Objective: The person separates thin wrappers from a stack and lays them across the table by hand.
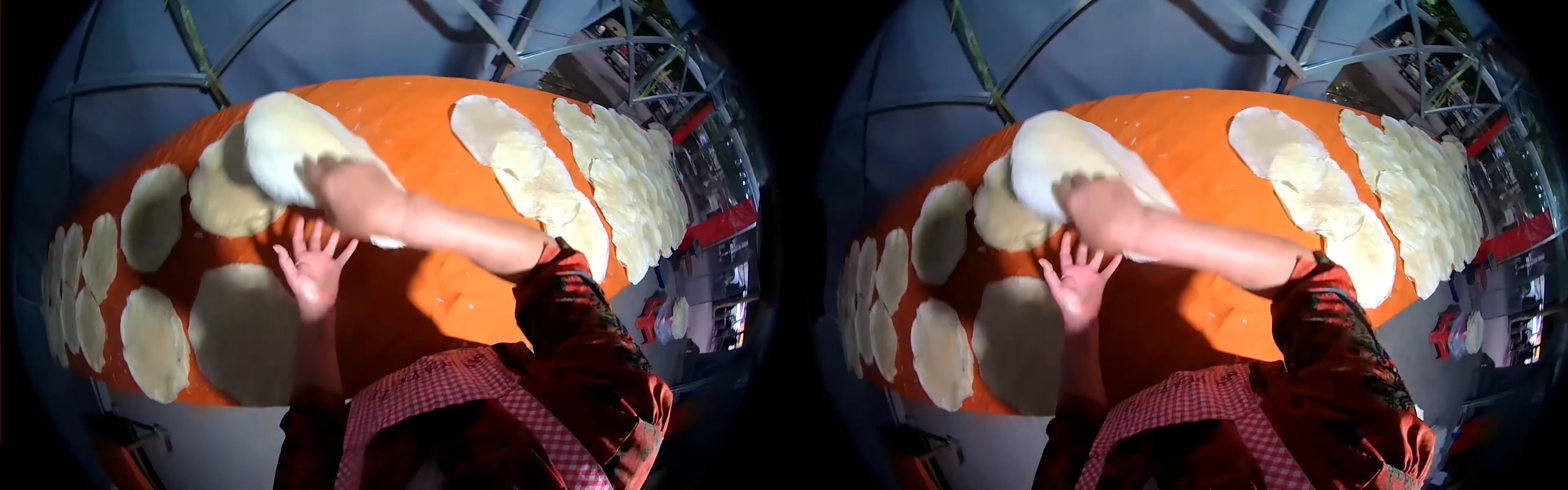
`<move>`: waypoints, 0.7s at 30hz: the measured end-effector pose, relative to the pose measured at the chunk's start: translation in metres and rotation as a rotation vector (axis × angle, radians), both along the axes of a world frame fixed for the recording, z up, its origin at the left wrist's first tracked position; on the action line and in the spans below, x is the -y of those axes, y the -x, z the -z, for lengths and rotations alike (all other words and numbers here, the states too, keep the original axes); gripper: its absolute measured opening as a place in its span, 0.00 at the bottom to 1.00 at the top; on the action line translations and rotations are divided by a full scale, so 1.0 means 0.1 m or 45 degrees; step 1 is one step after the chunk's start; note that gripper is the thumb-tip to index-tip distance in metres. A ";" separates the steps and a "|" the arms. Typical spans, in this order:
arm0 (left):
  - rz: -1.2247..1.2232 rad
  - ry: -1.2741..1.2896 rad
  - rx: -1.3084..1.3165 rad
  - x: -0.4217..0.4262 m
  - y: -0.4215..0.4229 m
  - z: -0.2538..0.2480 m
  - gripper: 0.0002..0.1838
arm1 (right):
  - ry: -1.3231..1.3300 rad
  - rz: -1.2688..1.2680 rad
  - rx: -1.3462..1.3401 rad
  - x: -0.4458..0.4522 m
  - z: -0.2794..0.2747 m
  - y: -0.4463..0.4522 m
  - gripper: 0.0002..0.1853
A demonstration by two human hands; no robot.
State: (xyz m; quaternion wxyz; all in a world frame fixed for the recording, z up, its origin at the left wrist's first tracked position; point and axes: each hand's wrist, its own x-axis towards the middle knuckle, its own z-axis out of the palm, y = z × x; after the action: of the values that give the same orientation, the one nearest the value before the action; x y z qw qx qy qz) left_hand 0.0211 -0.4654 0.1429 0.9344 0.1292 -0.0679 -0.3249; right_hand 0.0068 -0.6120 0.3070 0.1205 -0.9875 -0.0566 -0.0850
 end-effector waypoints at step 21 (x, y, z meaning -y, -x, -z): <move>-0.062 -0.415 -0.206 -0.44 0.33 1.18 0.33 | -0.671 0.115 -0.541 -0.28 1.71 0.26 0.18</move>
State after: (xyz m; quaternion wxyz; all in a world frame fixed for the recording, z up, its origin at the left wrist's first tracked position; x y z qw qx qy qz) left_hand -0.0114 -0.4214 0.0248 0.9111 0.2541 0.0643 -0.3181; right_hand -0.0193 -0.5843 0.1365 0.3767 -0.9195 0.0373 0.1058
